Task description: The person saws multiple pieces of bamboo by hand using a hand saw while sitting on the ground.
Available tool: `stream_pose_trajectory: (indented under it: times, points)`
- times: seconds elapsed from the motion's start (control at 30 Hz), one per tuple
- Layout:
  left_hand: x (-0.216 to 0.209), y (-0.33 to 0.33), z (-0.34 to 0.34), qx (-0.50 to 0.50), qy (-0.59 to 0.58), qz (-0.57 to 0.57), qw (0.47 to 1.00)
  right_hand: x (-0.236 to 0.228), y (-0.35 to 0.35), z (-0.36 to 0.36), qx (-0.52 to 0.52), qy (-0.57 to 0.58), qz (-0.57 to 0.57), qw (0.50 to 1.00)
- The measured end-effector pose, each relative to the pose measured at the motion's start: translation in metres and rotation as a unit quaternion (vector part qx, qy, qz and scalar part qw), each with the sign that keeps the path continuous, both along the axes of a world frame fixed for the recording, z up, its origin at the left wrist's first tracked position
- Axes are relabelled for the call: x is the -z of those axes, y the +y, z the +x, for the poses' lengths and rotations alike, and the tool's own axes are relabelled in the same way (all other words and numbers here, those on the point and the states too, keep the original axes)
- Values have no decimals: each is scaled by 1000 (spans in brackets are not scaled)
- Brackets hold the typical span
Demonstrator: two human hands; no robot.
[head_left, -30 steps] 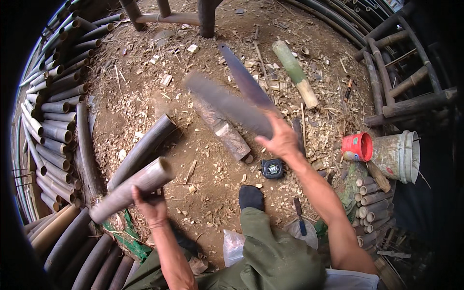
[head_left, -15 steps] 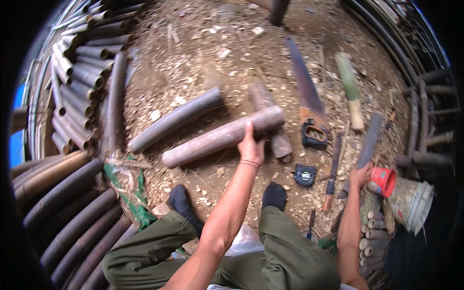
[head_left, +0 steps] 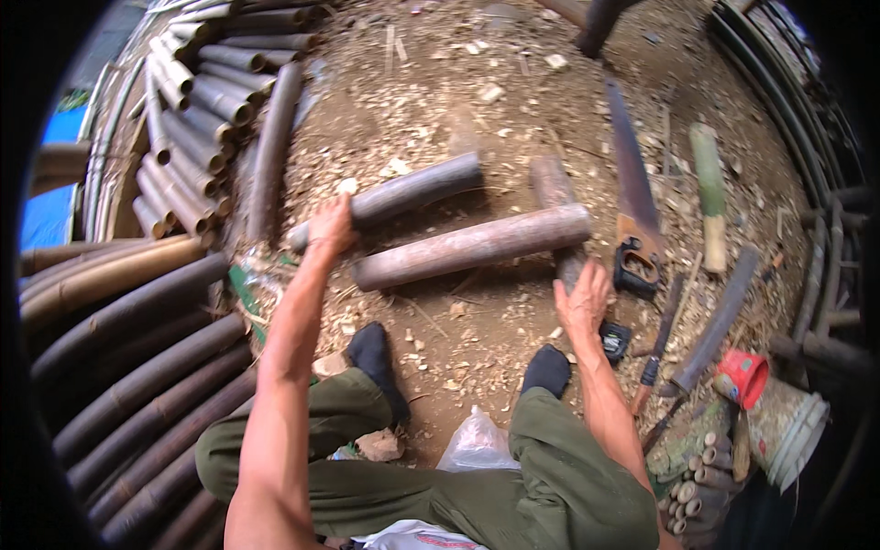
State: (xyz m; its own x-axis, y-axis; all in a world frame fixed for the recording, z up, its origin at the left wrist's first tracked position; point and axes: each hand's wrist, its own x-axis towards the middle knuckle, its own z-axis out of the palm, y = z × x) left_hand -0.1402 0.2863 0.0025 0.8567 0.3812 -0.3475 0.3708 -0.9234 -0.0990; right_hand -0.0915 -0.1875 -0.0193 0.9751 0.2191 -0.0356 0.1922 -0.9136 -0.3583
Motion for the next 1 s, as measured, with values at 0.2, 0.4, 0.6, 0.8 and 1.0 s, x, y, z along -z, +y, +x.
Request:
stream_pose_trajectory:
  times: [0.2,0.4,0.6,0.8,1.0]
  points:
    - [-45,-36,-15,30,-99,-170,980,-19,-57,11,68,-29,31,997]
    - [-66,-98,-18,86,-149,-198,965,-86,-27,9,-52,-114,99,987]
    - [-43,-139,-30,140,-261,-149,943,-124,47,46,-296,-143,-28,944]
    - [-47,-117,-56,-76,-302,-90,946,-110,72,57,-329,-68,-134,932]
    - [-52,-80,-66,-546,-108,-482,676,-110,49,59,-309,-99,-144,935]
